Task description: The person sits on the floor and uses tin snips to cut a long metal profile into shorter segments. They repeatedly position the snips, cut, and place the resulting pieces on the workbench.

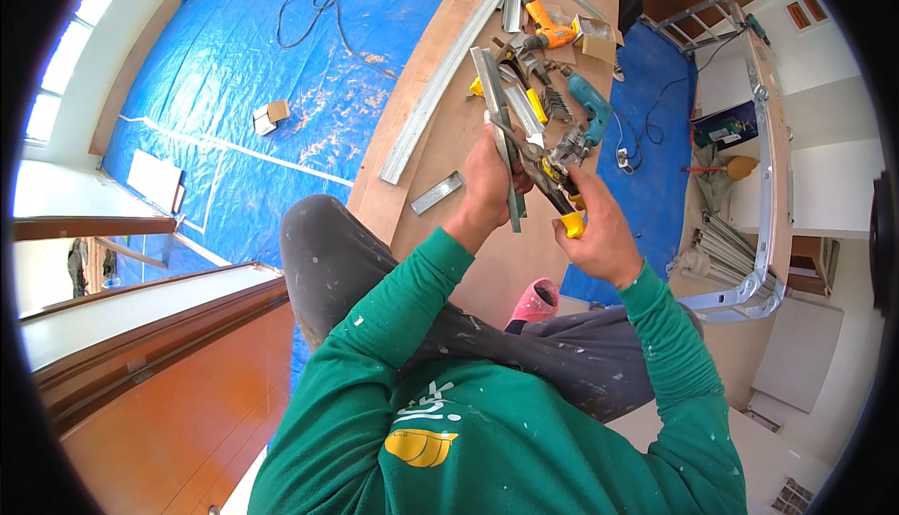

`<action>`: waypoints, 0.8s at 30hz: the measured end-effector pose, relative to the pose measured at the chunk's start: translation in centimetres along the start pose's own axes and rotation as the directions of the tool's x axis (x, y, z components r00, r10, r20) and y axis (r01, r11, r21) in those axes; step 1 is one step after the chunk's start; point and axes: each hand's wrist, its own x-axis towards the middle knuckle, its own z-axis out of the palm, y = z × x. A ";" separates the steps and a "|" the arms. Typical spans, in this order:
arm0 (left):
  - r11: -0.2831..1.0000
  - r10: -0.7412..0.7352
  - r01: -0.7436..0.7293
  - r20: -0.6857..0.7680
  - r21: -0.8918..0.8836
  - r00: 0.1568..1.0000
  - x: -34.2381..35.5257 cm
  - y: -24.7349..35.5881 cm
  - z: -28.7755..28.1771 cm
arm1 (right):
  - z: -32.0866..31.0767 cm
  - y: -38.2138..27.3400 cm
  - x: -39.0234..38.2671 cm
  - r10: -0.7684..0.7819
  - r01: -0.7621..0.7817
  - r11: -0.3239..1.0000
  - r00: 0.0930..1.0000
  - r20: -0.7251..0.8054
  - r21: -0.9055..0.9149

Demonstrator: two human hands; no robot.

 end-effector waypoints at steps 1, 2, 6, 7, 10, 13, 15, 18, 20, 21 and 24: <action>1.000 0.007 -0.007 -0.008 -0.005 1.000 0.0 -0.1 -0.1 | 0.0 -0.2 0.0 0.012 -0.011 1.000 1.000 0.007 -0.023; 1.000 0.013 -0.014 -0.016 -0.010 1.000 0.1 -0.3 -0.2 | -0.1 -0.6 0.0 0.023 -0.023 0.999 1.000 0.013 -0.046; 0.999 0.026 -0.025 -0.040 0.030 0.999 0.3 -0.4 -0.2 | -0.1 -0.4 -0.1 0.030 -0.029 0.997 1.000 0.000 -0.077; 0.999 0.020 -0.020 -0.014 0.041 1.000 0.5 -0.1 -0.4 | -0.2 -0.1 -0.2 0.022 -0.023 0.998 1.000 -0.005 -0.067; 0.996 -0.017 0.015 0.019 0.086 1.000 0.6 0.5 -0.7 | -0.7 0.5 -0.4 0.005 -0.007 0.999 1.000 -0.024 -0.051; 0.991 -0.021 0.013 0.054 0.135 0.998 0.9 0.8 -1.0 | -1.2 0.7 -0.4 0.010 -0.013 0.997 0.999 -0.035 -0.075; 0.983 0.007 -0.018 0.063 0.182 0.998 1.1 0.8 -1.4 | -1.9 0.1 -0.2 0.030 -0.031 0.994 0.999 -0.016 -0.107; 0.963 0.050 -0.058 0.037 0.262 0.998 0.9 0.7 -0.7 | -2.1 -0.1 -0.3 0.036 -0.043 0.986 0.998 -0.050 -0.160; 0.953 0.078 -0.071 -0.011 0.295 0.997 0.7 0.4 -0.3 | -2.1 -0.1 -0.3 0.030 -0.040 0.985 0.998 -0.061 -0.169; 0.951 0.089 -0.085 -0.001 0.296 0.996 0.7 0.4 -0.3 | -2.1 -0.1 -0.4 0.026 -0.038 0.984 0.997 -0.067 -0.174; 0.949 0.126 -0.129 0.030 0.288 0.992 0.7 0.4 -0.6 | -2.4 -0.2 -0.3 0.007 -0.015 0.986 0.999 -0.050 -0.164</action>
